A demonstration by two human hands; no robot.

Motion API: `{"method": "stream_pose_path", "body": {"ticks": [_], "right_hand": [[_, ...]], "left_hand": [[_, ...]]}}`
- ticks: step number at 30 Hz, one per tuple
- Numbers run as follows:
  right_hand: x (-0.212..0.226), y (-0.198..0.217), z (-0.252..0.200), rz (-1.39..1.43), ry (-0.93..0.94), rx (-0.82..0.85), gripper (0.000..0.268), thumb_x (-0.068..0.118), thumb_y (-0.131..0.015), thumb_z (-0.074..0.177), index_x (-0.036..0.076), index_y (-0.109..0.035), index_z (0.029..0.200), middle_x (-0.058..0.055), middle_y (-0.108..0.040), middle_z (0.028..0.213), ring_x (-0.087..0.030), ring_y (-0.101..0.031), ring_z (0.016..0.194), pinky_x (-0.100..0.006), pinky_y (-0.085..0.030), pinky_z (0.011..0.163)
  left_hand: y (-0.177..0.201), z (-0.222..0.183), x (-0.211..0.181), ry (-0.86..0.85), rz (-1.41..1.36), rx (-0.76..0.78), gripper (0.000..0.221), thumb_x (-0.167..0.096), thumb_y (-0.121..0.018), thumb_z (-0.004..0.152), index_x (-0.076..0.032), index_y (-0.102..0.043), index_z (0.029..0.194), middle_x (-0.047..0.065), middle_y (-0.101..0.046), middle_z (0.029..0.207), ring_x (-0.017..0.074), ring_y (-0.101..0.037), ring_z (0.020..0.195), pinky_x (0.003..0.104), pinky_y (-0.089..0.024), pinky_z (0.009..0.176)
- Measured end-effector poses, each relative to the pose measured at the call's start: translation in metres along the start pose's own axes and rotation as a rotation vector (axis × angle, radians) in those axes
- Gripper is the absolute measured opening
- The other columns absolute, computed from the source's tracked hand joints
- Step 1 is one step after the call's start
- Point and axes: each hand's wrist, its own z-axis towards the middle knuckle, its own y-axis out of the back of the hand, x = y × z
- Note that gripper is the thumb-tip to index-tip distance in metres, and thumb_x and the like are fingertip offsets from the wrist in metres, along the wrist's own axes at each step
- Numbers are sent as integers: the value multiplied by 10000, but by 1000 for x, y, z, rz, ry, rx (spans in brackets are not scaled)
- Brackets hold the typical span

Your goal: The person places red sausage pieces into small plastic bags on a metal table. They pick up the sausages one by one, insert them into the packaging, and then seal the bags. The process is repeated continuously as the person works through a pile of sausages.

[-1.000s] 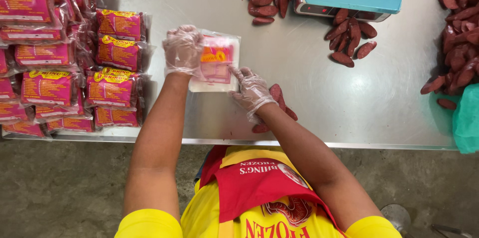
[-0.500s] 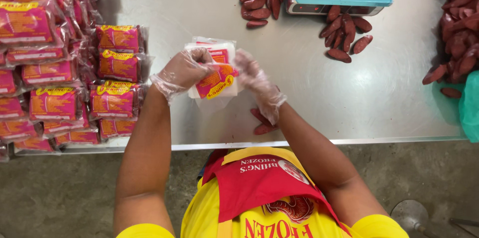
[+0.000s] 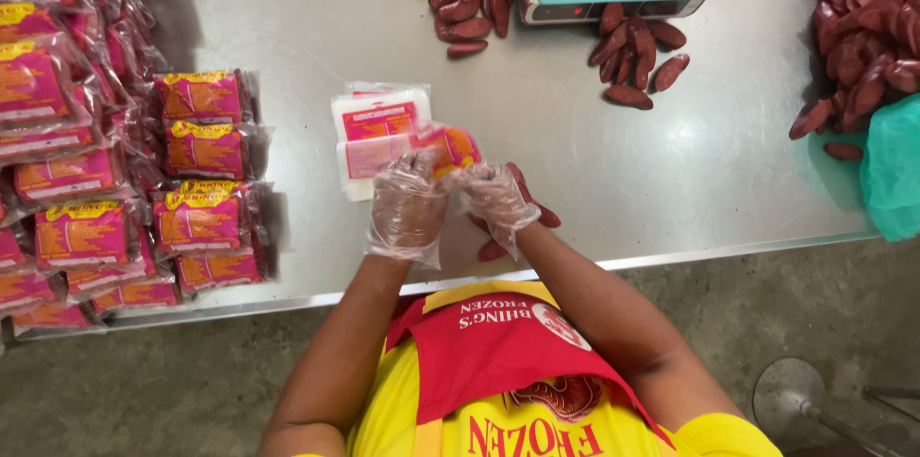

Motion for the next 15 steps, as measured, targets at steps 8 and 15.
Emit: {"method": "stream_pose_path", "body": {"ticks": [8, 15], "right_hand": [[21, -4, -38, -176, 147, -135, 336, 275, -736, 915, 64, -660, 664, 8, -577, 594, -118, -484, 498, -323, -386, 419], [36, 59, -1, -590, 1052, -738, 181, 92, -744, 890, 60, -566, 876, -110, -563, 788, -289, -563, 724, -434, -471, 654]], "left_hand": [[-47, -13, 21, -20, 128, -214, 380, -138, -657, 878, -17, -637, 1238, 198, -662, 1306, 344, -609, 1242, 472, -500, 1043], [-69, 23, -9, -141, 97, -132, 433, 36, -553, 862, 0, -596, 1291, 170, -662, 1243, 314, -630, 1207, 388, -548, 1002]]}}
